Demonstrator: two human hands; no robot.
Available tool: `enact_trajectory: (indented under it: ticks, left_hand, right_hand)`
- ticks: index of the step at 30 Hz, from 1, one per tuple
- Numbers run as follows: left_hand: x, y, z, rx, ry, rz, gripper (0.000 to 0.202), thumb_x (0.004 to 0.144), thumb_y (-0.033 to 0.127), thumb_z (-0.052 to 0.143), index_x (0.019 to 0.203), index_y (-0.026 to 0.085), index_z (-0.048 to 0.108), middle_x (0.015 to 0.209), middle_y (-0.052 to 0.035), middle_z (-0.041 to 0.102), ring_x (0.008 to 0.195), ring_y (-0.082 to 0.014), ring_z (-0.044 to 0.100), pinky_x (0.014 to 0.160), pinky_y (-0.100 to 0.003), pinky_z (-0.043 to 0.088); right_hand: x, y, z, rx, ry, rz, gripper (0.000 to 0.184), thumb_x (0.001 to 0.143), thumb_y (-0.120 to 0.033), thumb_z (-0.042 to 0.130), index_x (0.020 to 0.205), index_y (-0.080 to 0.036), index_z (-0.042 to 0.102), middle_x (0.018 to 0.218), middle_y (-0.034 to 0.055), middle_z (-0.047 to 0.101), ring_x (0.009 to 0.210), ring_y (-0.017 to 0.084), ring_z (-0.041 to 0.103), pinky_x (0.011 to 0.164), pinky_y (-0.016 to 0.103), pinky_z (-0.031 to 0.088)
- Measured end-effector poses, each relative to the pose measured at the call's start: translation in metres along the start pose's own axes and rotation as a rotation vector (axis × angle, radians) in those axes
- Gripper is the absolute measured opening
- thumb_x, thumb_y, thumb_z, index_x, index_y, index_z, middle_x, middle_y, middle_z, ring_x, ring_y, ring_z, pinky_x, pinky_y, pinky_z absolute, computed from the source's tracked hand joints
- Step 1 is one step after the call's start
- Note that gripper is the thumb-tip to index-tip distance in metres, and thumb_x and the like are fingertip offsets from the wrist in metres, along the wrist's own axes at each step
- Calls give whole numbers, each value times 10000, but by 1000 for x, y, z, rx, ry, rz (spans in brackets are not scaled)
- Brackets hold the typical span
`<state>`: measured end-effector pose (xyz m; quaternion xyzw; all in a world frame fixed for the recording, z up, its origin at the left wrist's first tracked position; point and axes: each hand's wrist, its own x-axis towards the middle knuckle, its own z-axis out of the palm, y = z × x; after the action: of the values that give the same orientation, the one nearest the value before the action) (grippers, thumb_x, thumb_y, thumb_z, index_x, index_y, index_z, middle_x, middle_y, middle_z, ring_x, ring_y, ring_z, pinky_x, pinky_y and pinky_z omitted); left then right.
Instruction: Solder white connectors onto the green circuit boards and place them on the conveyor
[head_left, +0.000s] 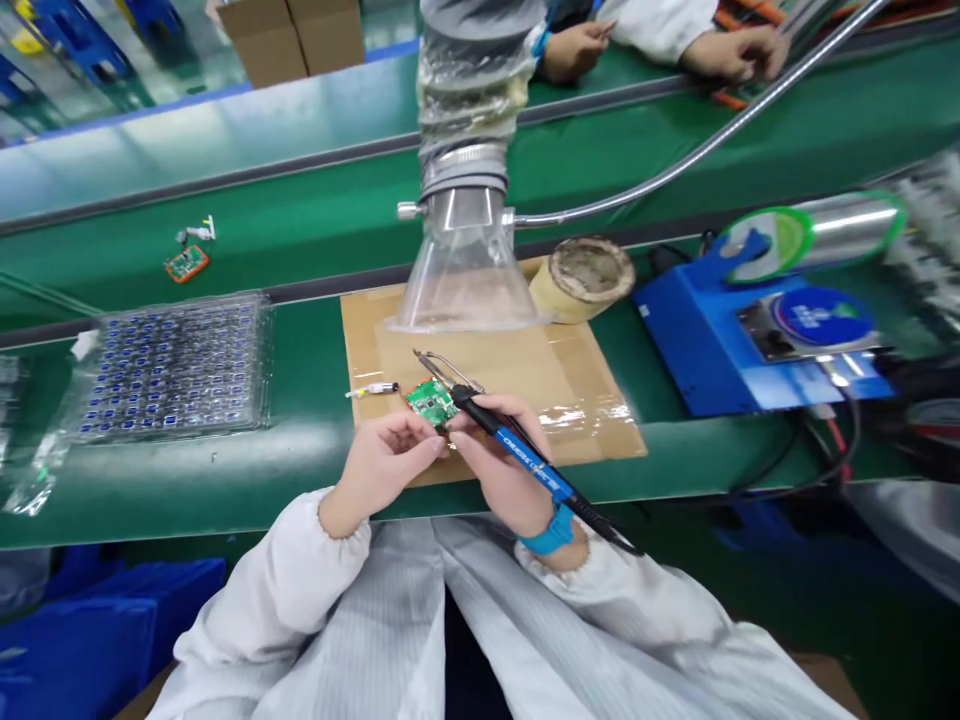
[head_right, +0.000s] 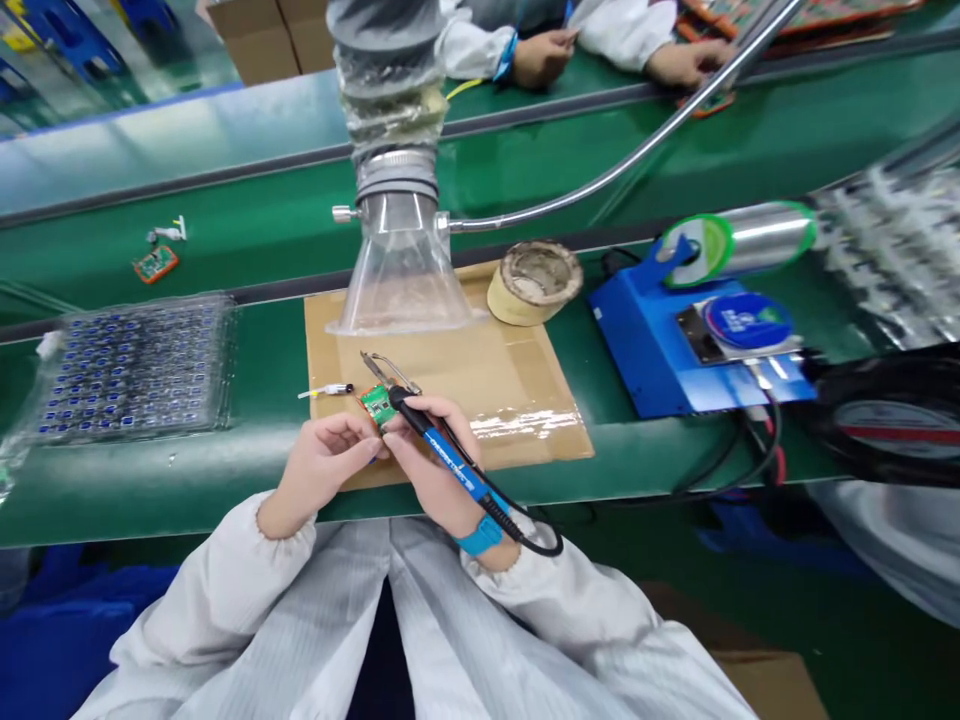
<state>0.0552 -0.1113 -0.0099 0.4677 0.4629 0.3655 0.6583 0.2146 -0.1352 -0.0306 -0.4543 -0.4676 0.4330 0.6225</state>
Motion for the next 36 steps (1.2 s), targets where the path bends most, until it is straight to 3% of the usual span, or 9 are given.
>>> enact_trajectory:
  ticks: [6,10,18,24,29,32,36]
  left_hand:
    - [-6,-6,2,42,38,-20,291,779,409,832,785,139,723,733,-59,743,673,-139,674,678,-243,545]
    - [-5,-7,-2,126,81,21,229,802,367,786,788,143,739,726,-55,743,649,-138,658,658,-249,535]
    - [14,-10,-34,714,146,175,160,852,234,655,735,164,737,677,-11,719,563,-108,553,568,-238,408]
    - [19,-11,-35,895,111,181,163,829,185,646,692,180,734,637,2,687,554,-111,542,573,-245,367]
    - [15,-5,-32,749,106,82,166,818,221,655,673,183,724,596,11,645,521,-105,479,528,-242,323]
    - [10,1,-28,504,44,-53,193,823,301,682,684,172,721,570,11,609,495,-94,422,494,-237,286]
    - [2,6,-20,264,-19,-142,259,811,398,741,712,159,730,634,-32,658,563,-117,508,527,-243,354]
  right_hand:
    - [2,-2,4,49,-11,60,278,848,-258,830,1059,-272,649,857,-21,762,770,151,757,698,272,650]
    - [4,0,6,9,-21,62,271,840,-231,822,1052,-273,659,841,-26,758,770,150,753,721,276,643]
    - [4,21,-13,-155,65,47,263,858,-312,819,1073,-262,676,914,8,759,826,182,754,820,344,634]
    - [-4,26,-38,-342,83,-47,201,904,-358,771,1074,-262,725,1022,51,779,936,231,769,873,400,630]
    - [-8,27,-44,-371,78,-120,187,917,-336,750,1088,-264,725,1013,58,783,878,229,771,811,389,638]
    - [-8,23,-35,-298,40,-38,176,939,-308,735,1109,-271,706,931,26,778,774,185,764,781,346,635]
    - [-4,15,-16,-114,-85,61,303,913,-281,772,1193,-287,657,984,13,791,862,173,776,827,326,645]
